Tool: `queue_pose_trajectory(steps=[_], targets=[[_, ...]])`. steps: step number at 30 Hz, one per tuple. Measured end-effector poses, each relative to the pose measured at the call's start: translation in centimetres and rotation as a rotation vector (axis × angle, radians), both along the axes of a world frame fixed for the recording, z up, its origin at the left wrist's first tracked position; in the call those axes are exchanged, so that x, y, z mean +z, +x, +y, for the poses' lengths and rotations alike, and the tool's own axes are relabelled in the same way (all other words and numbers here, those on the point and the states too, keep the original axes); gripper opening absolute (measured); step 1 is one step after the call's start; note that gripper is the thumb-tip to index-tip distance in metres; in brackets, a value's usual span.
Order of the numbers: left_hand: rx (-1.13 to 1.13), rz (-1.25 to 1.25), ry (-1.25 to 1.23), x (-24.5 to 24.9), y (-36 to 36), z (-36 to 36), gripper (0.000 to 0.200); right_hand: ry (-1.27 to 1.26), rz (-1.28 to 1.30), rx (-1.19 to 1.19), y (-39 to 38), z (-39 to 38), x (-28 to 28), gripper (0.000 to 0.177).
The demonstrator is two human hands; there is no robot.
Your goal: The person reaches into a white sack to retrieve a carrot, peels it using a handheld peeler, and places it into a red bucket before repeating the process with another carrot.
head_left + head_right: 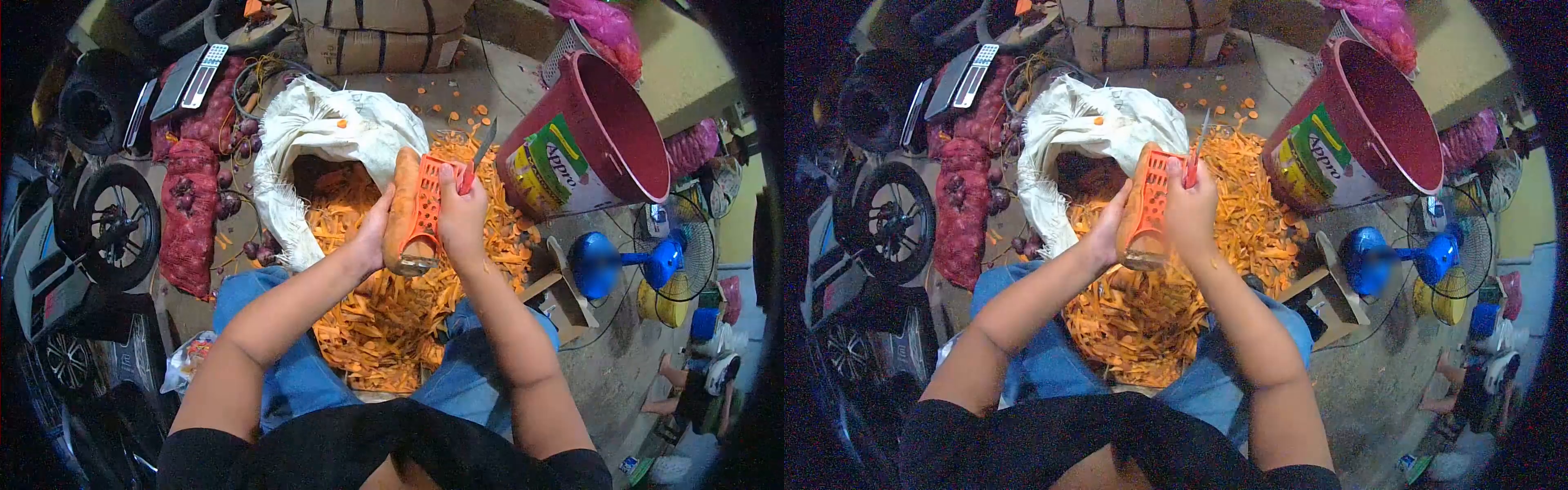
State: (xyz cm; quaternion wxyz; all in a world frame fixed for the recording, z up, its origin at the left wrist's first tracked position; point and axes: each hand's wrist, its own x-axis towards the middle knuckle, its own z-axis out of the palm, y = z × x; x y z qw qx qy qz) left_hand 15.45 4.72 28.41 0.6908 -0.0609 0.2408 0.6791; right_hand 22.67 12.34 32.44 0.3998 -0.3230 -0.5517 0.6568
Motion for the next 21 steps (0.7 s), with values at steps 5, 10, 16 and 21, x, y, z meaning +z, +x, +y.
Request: queue_pose_trajectory(steps=[5,10,16,21], targets=[[-0.067,0.114,-0.077,0.4,0.4,0.0,0.048,0.401,-0.287,-0.126,0.8,0.8,-0.2,0.019],[-0.237,0.274,-0.247,1.5,2.1,-1.2,0.042,0.524,-0.403,-0.350,0.8,4.8,-1.1,0.022],[-0.434,0.285,-0.103,2.6,1.5,-3.0,0.044,0.402,-0.485,-0.644,3.1,11.9,-2.5,0.023],[-0.422,0.335,-0.096,2.9,0.0,-3.3,0.046,0.094,-0.137,-0.615,3.3,12.2,-1.1,0.023]])
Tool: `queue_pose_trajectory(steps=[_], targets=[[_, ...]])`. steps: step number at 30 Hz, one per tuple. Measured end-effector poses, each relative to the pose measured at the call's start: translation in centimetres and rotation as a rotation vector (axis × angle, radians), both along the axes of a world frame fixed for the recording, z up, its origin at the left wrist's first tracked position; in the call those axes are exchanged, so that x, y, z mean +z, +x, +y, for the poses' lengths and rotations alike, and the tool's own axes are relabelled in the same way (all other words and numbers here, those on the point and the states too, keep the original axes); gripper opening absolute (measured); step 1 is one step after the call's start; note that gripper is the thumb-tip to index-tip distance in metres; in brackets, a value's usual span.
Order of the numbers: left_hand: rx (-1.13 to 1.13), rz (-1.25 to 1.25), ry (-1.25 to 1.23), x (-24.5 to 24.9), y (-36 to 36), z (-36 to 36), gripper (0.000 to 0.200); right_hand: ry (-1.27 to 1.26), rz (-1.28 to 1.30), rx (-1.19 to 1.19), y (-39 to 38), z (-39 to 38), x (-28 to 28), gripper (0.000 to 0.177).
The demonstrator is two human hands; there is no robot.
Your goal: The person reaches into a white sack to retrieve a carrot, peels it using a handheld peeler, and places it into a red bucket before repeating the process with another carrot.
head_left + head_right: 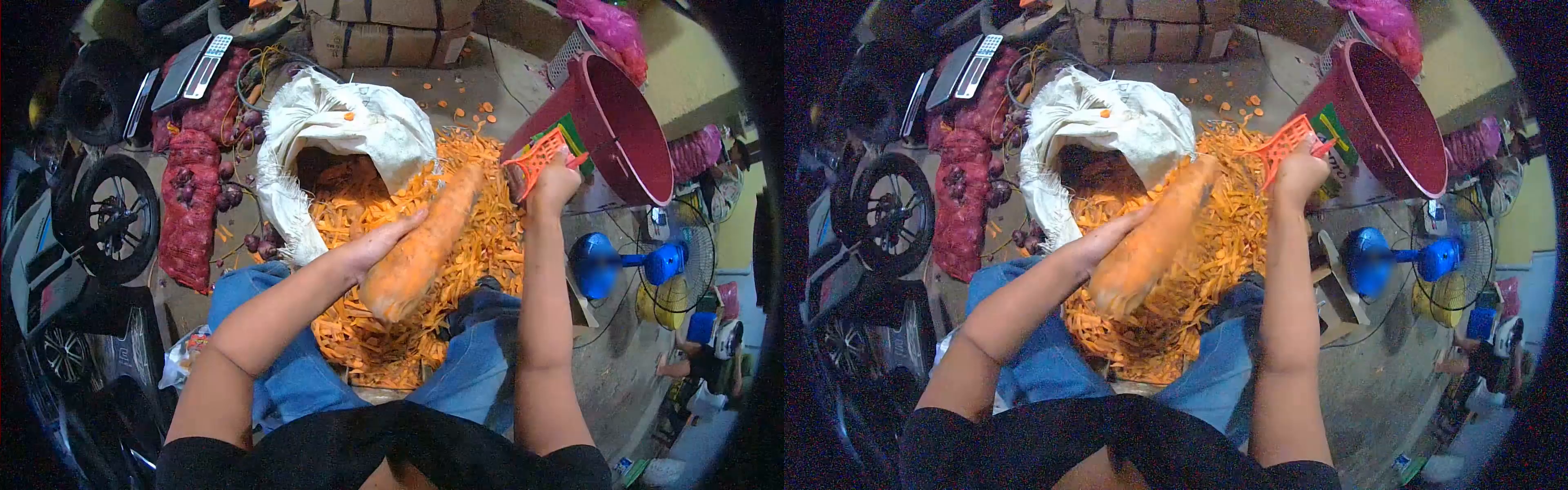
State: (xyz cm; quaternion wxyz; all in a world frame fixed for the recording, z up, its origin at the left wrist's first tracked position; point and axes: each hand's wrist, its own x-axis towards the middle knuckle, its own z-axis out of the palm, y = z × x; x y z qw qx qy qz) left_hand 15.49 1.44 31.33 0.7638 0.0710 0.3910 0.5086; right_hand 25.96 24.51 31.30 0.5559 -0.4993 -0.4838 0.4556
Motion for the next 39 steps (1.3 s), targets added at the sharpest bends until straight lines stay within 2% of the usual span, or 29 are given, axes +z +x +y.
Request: queue_pose_trajectory(steps=[1,3,4,6,9,10,12,15,19,20,21,24,26,30,32,36,39], targets=[[0.009,-0.001,0.002,-0.3,-0.2,0.2,0.046,0.002,-0.001,0.009,-0.5,-1.0,0.3,0.023],[0.153,-0.068,-0.078,-1.5,-0.7,0.7,0.045,0.020,0.079,0.208,-2.1,-4.1,0.7,0.020],[0.157,-0.068,-0.077,-1.8,-1.0,0.9,0.045,0.021,0.080,0.212,-2.5,-6.0,1.2,0.020],[0.230,-0.067,-0.011,-2.1,-1.5,1.1,0.044,0.391,-0.261,0.450,-3.0,-8.8,2.0,0.018],[0.222,-0.002,0.017,-1.6,-2.5,0.7,0.045,0.391,-0.212,0.435,-3.2,-8.5,1.8,0.020],[0.222,0.001,0.017,-1.3,-2.7,0.7,0.045,0.500,-0.276,0.420,-2.9,-8.0,1.9,0.022],[0.268,-0.090,0.050,-0.7,-2.9,0.6,0.042,0.458,-0.249,0.407,-2.7,-7.4,1.9,0.021],[0.298,-0.062,0.046,0.2,-2.9,0.7,0.041,0.406,-0.190,0.375,-2.8,-6.9,1.7,0.021],[0.297,-0.009,0.006,-0.9,-2.6,1.0,0.040,0.149,-0.112,0.430,-3.6,-9.1,2.5,0.022],[0.323,-0.101,0.017,-1.5,-2.5,1.3,0.039,0.065,-0.083,0.490,-3.8,-10.0,2.7,0.022],[0.348,-0.193,0.027,-1.8,-2.4,1.6,0.039,0.066,-0.083,0.490,-4.0,-11.0,2.8,0.022],[0.386,-0.213,0.034,-2.2,-2.2,1.9,0.037,0.090,-0.123,0.562,-4.6,-13.1,2.3,0.022],[0.384,-0.187,0.052,-2.8,-2.4,1.9,0.038,0.212,-0.029,0.666,-4.9,-13.7,1.1,0.021],[0.393,-0.078,0.001,-2.1,-2.1,1.8,0.039,0.287,-0.055,0.632,-4.9,-14.4,1.8,0.021],[0.407,-0.043,-0.014,-1.9,-2.0,2.0,0.039,0.305,-0.200,0.551,-4.7,-14.3,2.0,0.021],[0.410,0.016,-0.048,-0.9,-2.0,2.3,0.039,0.213,-0.300,0.597,-4.6,-13.6,2.0,0.019],[0.406,0.059,-0.048,-1.0,-2.2,2.5,0.039,0.330,-0.289,0.505,-4.9,-12.9,1.2,0.019]])
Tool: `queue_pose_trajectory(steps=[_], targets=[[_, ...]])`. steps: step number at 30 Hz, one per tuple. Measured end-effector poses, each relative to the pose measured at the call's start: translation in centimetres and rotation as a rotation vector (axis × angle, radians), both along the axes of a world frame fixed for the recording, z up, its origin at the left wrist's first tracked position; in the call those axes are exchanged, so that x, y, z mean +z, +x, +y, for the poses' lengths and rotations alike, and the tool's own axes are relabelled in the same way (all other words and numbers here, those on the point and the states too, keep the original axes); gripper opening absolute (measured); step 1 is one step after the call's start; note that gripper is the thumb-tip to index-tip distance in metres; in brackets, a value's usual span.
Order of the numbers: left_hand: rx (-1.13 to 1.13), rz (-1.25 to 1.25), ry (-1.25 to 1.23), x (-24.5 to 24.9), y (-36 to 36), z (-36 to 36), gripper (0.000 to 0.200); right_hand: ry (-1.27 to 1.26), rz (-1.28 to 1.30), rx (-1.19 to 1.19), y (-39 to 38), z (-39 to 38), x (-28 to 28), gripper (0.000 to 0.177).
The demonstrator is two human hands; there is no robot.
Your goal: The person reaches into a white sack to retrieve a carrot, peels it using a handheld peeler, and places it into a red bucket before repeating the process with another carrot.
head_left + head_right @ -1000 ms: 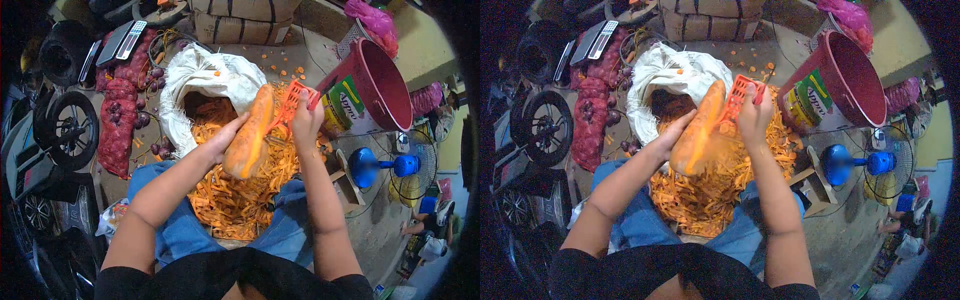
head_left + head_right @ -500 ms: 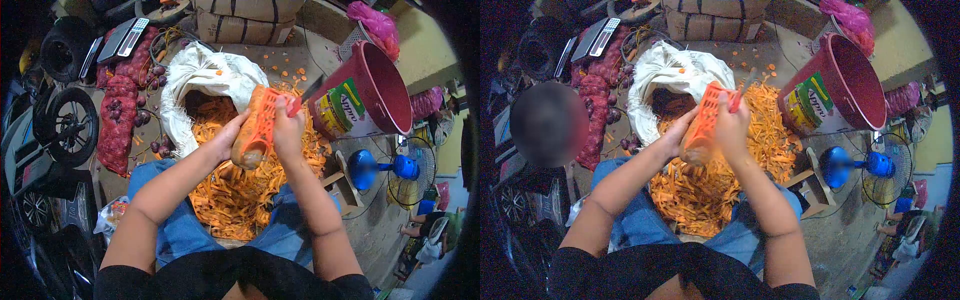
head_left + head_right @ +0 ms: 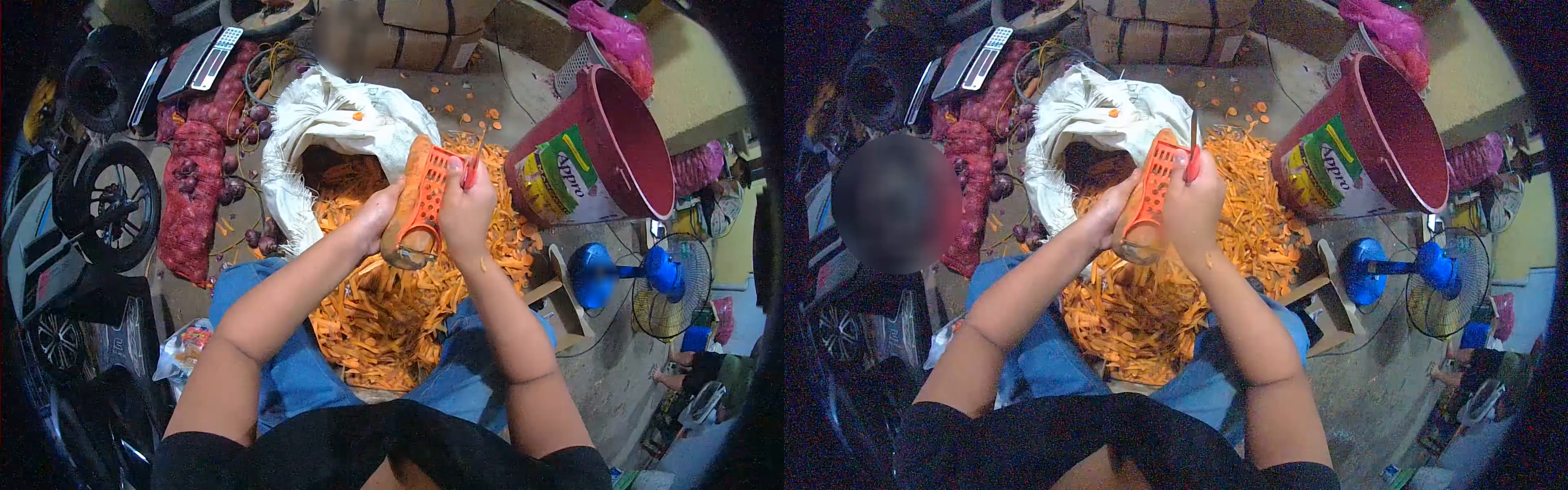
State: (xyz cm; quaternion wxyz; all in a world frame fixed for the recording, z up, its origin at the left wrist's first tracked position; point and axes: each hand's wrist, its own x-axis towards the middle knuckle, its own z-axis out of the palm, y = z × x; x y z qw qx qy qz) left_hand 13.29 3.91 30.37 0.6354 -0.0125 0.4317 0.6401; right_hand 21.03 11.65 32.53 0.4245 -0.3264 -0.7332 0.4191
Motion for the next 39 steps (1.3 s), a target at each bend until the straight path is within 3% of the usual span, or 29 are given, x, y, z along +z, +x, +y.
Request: queue_pose_trajectory(steps=[3,6,8,10,15,18,20,21,24,28,29,34,38,39], targets=[[-0.134,0.163,0.031,2.3,0.9,-0.5,0.040,-0.003,-0.126,-0.043,0.2,2.3,-0.6,0.019],[-0.270,0.120,-0.092,2.7,1.7,-1.2,0.041,0.027,0.002,-0.181,0.5,5.5,-0.7,0.020],[-0.306,0.100,0.005,1.4,1.7,-1.7,0.044,0.172,0.067,-0.278,1.0,7.7,-1.8,0.021],[-0.400,0.129,0.039,1.1,1.5,-1.9,0.044,0.144,0.008,-0.334,1.9,9.8,-2.0,0.022],[-0.411,0.208,0.073,2.6,2.1,-3.0,0.043,0.055,-0.100,-0.500,3.1,12.2,-0.9,0.026],[-0.436,0.114,0.095,2.0,1.7,-3.1,0.042,0.164,-0.049,-0.566,3.8,14.1,-2.5,0.025],[-0.417,0.081,0.126,1.9,1.4,-3.3,0.039,-0.039,0.051,-0.628,4.2,15.0,-2.9,0.024],[-0.403,0.044,0.154,1.8,1.1,-3.4,0.037,-0.137,0.257,-0.516,4.1,15.3,-3.1,0.024],[-0.313,-0.023,0.123,0.9,0.6,-3.3,0.039,-0.230,0.239,-0.493,3.7,13.6,-1.4,0.022],[-0.182,-0.105,0.051,1.4,-0.7,-2.5,0.042,-0.392,0.423,-0.159,2.5,11.3,-0.8,0.015],[-0.164,-0.090,0.060,0.9,-1.1,-2.2,0.044,-0.473,0.439,-0.173,1.9,10.3,-0.4,0.014],[-0.076,0.018,0.041,0.6,-1.7,-1.2,0.046,-0.459,0.335,-0.041,0.2,6.5,-0.7,0.017],[-0.100,-0.076,0.038,0.1,-1.7,-0.7,0.042,-0.547,0.285,0.029,0.0,3.0,1.1,0.022],[-0.106,-0.079,0.040,0.1,-1.6,-0.6,0.042,-0.449,0.271,0.041,0.1,2.9,1.0,0.023]])
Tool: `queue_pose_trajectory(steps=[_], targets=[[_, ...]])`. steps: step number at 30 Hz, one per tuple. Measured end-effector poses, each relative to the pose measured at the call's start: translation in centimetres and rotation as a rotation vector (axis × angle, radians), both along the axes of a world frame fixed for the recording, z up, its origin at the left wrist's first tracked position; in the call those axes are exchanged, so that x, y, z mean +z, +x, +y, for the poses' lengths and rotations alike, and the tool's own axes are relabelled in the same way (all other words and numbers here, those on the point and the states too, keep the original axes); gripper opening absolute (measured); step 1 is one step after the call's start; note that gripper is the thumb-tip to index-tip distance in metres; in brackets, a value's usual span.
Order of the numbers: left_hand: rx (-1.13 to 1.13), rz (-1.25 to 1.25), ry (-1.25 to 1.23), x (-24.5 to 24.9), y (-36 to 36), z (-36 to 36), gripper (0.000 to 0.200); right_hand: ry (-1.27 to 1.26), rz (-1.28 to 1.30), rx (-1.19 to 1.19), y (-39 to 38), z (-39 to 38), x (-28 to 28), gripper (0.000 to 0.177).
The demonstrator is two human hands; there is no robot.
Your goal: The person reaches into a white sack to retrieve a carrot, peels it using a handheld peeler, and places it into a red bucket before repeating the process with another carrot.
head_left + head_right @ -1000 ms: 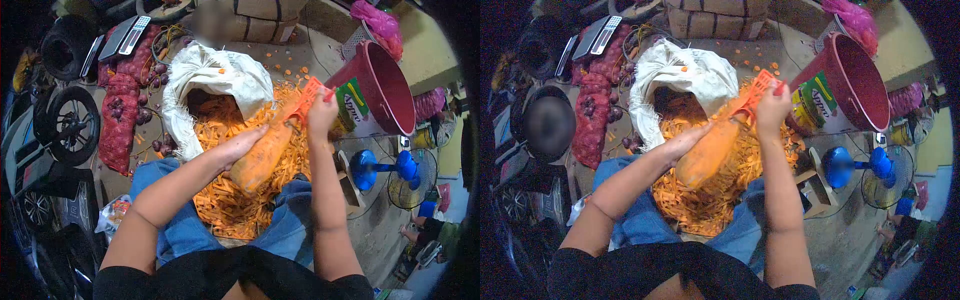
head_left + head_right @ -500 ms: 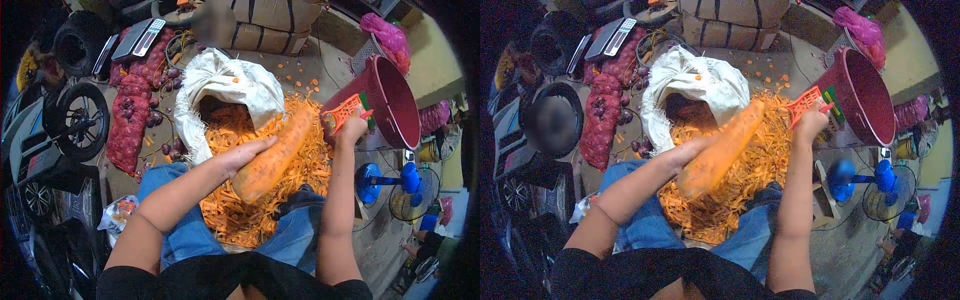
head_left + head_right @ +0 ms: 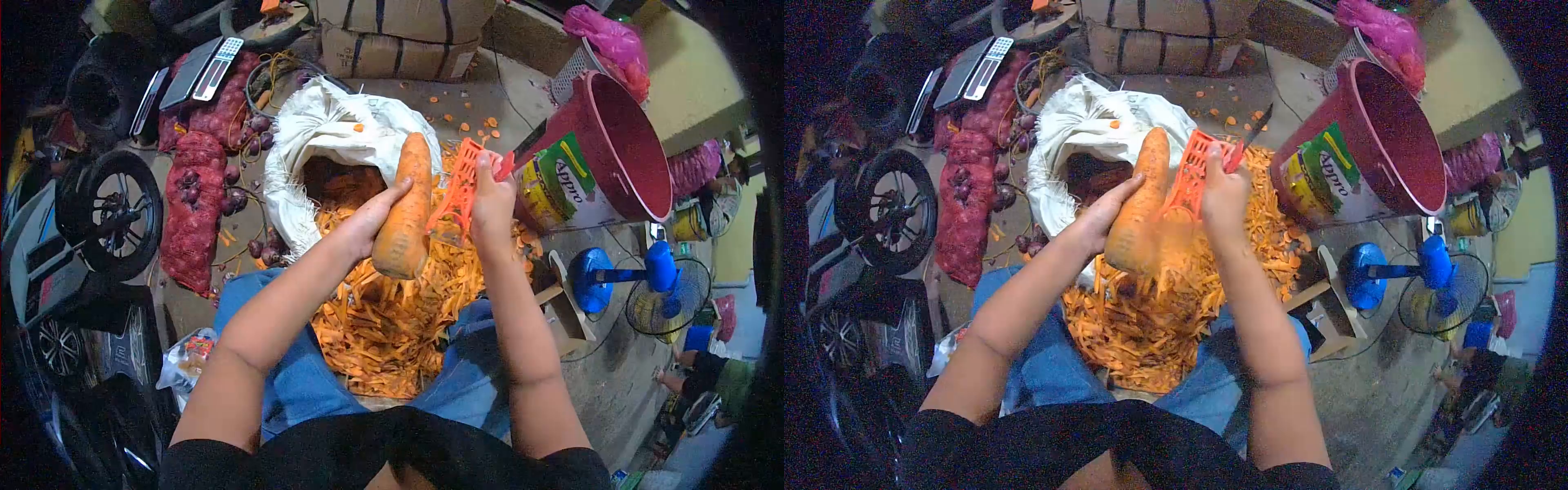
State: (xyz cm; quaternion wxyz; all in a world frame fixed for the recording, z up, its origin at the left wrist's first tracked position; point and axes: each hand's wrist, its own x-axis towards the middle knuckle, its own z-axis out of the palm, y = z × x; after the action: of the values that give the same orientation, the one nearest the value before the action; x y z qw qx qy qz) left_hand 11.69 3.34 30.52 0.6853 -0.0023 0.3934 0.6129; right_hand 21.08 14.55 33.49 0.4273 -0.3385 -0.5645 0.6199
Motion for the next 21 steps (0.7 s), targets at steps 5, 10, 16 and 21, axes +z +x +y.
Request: queue_pose_trajectory(steps=[5,10,16,21], targets=[[0.005,0.069,0.000,0.5,0.3,0.1,0.040,0.302,-0.166,-0.014,1.5,1.0,-1.5,0.021],[0.006,0.062,0.010,0.3,0.3,0.1,0.040,0.304,-0.197,-0.052,3.0,1.4,-0.7,0.019],[-0.010,0.106,-0.030,-0.3,1.1,-0.1,0.041,0.294,-0.280,-0.165,5.0,-0.3,-0.2,0.019],[-0.035,0.179,-0.019,-0.3,1.6,-0.6,0.039,0.368,-0.321,-0.247,4.0,-1.8,-1.9,0.021]])
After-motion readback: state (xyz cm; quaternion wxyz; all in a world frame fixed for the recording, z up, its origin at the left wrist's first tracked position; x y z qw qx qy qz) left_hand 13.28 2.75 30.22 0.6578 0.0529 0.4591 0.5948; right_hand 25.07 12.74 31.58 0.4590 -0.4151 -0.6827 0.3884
